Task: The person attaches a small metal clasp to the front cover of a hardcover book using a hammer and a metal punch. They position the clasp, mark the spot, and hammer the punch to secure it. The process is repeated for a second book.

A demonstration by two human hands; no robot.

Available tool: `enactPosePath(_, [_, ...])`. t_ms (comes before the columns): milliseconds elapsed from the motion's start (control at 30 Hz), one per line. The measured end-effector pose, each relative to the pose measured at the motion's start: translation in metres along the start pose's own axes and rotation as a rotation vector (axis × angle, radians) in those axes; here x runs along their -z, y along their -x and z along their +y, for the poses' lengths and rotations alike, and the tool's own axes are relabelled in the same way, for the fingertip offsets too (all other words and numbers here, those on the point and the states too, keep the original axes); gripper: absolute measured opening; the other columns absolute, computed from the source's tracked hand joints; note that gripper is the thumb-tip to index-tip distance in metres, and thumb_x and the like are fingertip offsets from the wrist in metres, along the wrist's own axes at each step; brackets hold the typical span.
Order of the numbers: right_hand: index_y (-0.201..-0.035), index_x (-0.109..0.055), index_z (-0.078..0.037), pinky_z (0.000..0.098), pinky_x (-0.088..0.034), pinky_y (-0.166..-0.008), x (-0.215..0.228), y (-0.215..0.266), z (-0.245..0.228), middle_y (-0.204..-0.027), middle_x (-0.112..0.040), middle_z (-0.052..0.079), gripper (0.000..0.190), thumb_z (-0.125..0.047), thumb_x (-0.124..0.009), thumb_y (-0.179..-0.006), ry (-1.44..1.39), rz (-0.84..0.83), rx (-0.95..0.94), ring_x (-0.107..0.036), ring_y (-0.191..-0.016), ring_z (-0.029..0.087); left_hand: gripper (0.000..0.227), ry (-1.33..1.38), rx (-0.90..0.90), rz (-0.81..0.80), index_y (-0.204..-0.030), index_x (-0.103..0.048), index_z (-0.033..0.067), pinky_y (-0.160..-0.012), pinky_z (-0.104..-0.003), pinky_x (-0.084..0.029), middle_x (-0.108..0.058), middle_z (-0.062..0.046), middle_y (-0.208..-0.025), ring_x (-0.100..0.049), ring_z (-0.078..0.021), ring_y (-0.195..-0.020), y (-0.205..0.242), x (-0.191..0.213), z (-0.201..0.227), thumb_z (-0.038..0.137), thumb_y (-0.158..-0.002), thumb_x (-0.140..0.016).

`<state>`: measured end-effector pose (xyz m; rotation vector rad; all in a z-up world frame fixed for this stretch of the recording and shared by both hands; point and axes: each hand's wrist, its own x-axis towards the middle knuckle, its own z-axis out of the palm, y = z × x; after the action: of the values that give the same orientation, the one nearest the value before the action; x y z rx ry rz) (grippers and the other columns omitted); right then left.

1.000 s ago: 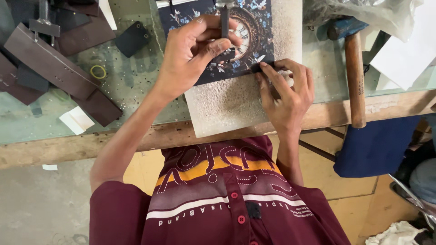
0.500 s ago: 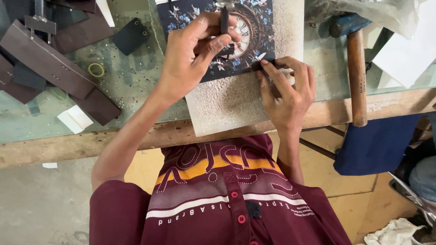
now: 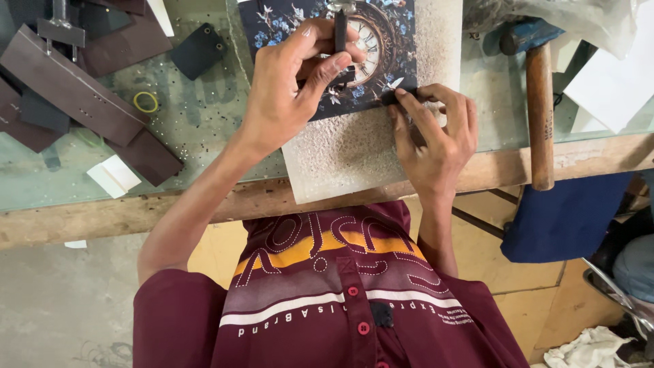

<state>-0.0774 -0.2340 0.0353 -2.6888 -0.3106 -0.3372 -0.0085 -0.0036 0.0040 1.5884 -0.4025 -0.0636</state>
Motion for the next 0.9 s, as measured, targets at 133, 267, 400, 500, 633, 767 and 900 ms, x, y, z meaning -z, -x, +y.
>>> enactPosePath(133, [-0.121, -0.079, -0.013, 0.0382, -0.05, -0.091, -0.001, 0.001, 0.001, -0.119, -0.065, 0.006, 0.035, -0.004, -0.087, -0.088, -0.006, -0.003, -0.004, -0.061, -0.105, 0.025, 0.018, 0.014, -0.021, 0.012, -0.126, -0.059, -0.0038, -0.098, -0.031, -0.064, -0.078, -0.013, -0.113, -0.079, -0.0203, -0.112, 0.001, -0.002, -0.001, 0.011, -0.116, -0.06])
enactPosePath(267, [-0.121, -0.079, -0.013, 0.0384, -0.05, -0.091, -0.002, 0.001, 0.003, -0.119, -0.065, 0.005, 0.034, -0.005, -0.088, -0.089, 0.003, 0.006, 0.008, -0.062, -0.105, 0.024, 0.015, -0.045, -0.066, 0.028, -0.126, -0.058, -0.0036, -0.097, -0.031, -0.063, -0.077, -0.014, -0.116, -0.079, -0.0212, -0.113, 0.001, -0.007, -0.001, 0.008, -0.116, -0.06])
enactPosePath(400, [-0.121, -0.079, -0.013, 0.0391, -0.05, -0.092, -0.002, 0.001, 0.003, -0.118, -0.065, 0.005, 0.033, -0.006, -0.088, -0.09, 0.018, 0.012, 0.023, -0.062, -0.104, 0.024, 0.014, -0.076, -0.039, 0.051, -0.123, -0.06, -0.0034, -0.09, -0.03, -0.066, -0.077, -0.013, -0.112, -0.079, -0.0214, -0.109, 0.005, -0.009, 0.005, 0.004, -0.112, -0.062])
enactPosePath(500, [-0.122, -0.079, -0.013, 0.0374, -0.05, -0.09, -0.001, 0.0, 0.001, -0.118, -0.065, 0.005, 0.031, -0.005, -0.087, -0.093, 0.002, 0.006, 0.009, -0.062, -0.105, 0.025, 0.011, -0.113, -0.048, 0.057, -0.121, -0.06, -0.0026, -0.089, -0.03, -0.065, -0.076, -0.013, -0.111, -0.079, -0.0212, -0.108, 0.007, -0.01, 0.011, 0.002, -0.111, -0.063])
enactPosePath(633, [-0.121, -0.079, -0.012, 0.0386, -0.05, -0.09, -0.001, 0.0, 0.0, -0.116, -0.065, 0.006, 0.03, -0.007, -0.088, -0.092, 0.015, 0.013, 0.013, -0.062, -0.103, 0.024, 0.012, -0.114, -0.065, 0.068, -0.122, -0.059, -0.0022, -0.091, -0.03, -0.065, -0.076, -0.012, -0.113, -0.079, -0.0213, -0.109, 0.006, -0.01, 0.012, 0.0, -0.111, -0.063])
enactPosePath(767, [-0.12, -0.078, -0.012, 0.0382, -0.05, -0.091, -0.001, -0.001, -0.001, -0.116, -0.065, 0.006, 0.029, -0.007, -0.088, -0.093, 0.014, 0.017, 0.01, -0.062, -0.103, 0.024, 0.014, -0.128, -0.079, 0.05, -0.123, -0.06, -0.0027, -0.091, -0.029, -0.065, -0.076, -0.012, -0.111, -0.079, -0.0211, -0.108, 0.006, -0.009, 0.011, -0.001, -0.11, -0.063])
enactPosePath(900, [-0.12, -0.078, -0.012, 0.0384, -0.05, -0.091, -0.001, -0.002, -0.002, -0.116, -0.066, 0.005, 0.029, -0.007, -0.088, -0.093, 0.015, 0.017, 0.012, -0.062, -0.103, 0.024, 0.014, -0.132, -0.084, 0.051, -0.122, -0.06, -0.0033, -0.091, -0.029, -0.065, -0.076, -0.012, -0.111, -0.079, -0.0216, -0.109, 0.006, -0.009, 0.01, -0.003, -0.109, -0.063])
